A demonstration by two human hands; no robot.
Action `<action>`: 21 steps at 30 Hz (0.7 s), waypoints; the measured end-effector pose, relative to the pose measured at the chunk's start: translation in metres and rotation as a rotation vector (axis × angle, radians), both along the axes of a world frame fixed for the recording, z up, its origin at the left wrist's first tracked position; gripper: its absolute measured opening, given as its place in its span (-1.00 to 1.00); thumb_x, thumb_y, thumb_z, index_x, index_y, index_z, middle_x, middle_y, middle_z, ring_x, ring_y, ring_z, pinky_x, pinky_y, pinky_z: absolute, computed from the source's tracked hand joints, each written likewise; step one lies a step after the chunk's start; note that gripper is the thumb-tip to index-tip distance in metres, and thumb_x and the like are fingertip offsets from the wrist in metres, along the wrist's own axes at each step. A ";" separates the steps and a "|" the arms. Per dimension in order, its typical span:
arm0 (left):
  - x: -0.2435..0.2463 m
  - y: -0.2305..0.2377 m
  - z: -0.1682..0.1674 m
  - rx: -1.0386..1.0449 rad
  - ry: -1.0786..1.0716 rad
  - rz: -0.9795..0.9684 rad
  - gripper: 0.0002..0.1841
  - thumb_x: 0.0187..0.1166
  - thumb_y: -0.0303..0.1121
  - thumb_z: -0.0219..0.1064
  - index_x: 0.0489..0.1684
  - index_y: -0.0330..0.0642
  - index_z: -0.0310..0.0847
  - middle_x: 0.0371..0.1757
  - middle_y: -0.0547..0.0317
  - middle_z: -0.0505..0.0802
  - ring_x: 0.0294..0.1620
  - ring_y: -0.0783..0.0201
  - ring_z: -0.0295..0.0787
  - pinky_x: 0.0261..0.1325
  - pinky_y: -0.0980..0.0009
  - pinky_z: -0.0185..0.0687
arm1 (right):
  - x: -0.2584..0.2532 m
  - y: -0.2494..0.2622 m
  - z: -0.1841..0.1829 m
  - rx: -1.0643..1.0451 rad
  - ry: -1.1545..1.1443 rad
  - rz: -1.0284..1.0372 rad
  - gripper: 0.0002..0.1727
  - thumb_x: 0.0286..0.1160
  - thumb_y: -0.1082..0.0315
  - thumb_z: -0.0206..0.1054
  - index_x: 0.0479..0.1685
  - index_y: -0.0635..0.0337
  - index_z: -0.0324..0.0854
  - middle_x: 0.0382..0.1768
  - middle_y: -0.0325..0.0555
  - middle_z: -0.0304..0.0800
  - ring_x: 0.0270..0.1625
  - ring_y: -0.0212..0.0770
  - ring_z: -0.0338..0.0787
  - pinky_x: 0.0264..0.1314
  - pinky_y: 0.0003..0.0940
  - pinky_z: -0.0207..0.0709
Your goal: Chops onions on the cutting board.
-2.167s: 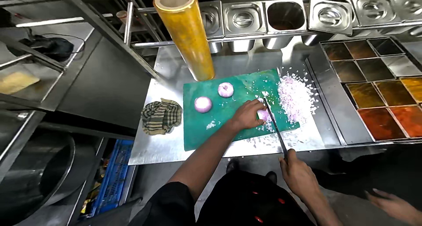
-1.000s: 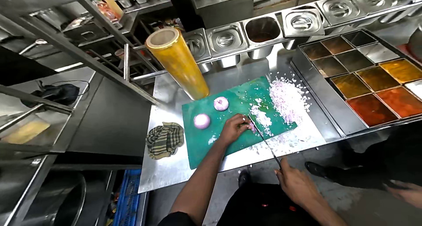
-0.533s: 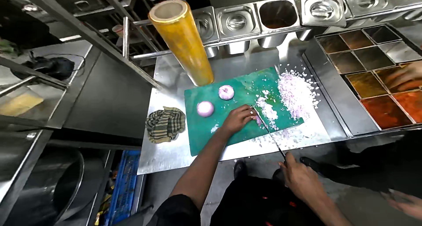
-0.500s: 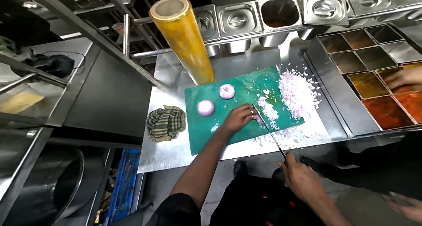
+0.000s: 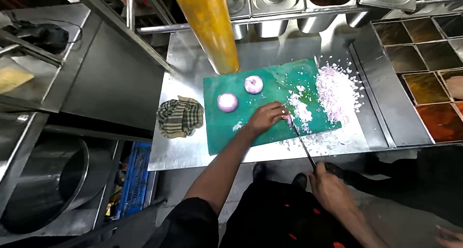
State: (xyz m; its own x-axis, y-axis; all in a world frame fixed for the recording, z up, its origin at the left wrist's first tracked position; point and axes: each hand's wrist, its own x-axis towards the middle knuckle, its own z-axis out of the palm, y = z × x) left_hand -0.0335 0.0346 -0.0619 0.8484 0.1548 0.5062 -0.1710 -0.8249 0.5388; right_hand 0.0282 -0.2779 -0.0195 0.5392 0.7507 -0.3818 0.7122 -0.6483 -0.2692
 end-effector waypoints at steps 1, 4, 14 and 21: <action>0.000 0.000 0.001 0.004 0.001 -0.002 -0.83 0.67 -0.37 0.37 -0.05 -0.24 0.86 0.09 -0.01 0.89 0.22 0.17 0.84 0.38 0.28 0.72 | 0.001 0.002 0.002 0.047 -0.028 0.008 -0.62 0.77 0.06 0.11 0.12 0.24 0.53 -0.49 0.04 0.74 -0.40 0.16 0.86 -0.38 0.09 0.70; 0.000 -0.001 0.001 0.028 -0.011 0.006 -0.83 0.66 -0.37 0.37 -0.08 -0.27 0.85 0.05 -0.04 0.90 0.18 0.14 0.86 0.34 0.25 0.74 | 0.003 0.008 0.007 0.125 -0.103 0.041 -0.63 0.74 0.08 0.12 0.06 0.25 0.54 -0.56 0.02 0.71 -0.47 0.15 0.84 -0.47 0.07 0.67; -0.001 -0.003 0.003 0.048 -0.013 0.026 -0.83 0.67 -0.41 0.35 -0.04 -0.25 0.86 0.04 -0.04 0.89 0.14 0.13 0.86 0.30 0.26 0.76 | 0.013 0.021 0.008 0.042 -0.087 0.064 -0.67 0.77 0.05 0.10 0.06 0.16 0.48 -0.62 -0.05 0.65 -0.50 0.10 0.82 -0.48 0.05 0.63; 0.001 -0.001 0.001 0.070 -0.049 0.025 -0.84 0.67 -0.42 0.35 -0.05 -0.26 0.86 0.03 -0.06 0.90 0.12 0.11 0.87 0.27 0.26 0.77 | 0.019 0.031 0.006 0.031 -0.050 0.058 -0.67 0.75 0.05 0.19 0.07 0.16 0.45 -0.61 -0.04 0.65 -0.48 0.12 0.82 -0.45 0.08 0.65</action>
State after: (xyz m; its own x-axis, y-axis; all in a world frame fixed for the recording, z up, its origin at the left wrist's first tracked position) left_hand -0.0327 0.0335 -0.0612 0.8186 0.1381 0.5575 -0.1751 -0.8645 0.4712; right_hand 0.0477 -0.2471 -0.0139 0.5124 0.7922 -0.3315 0.7611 -0.5977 -0.2520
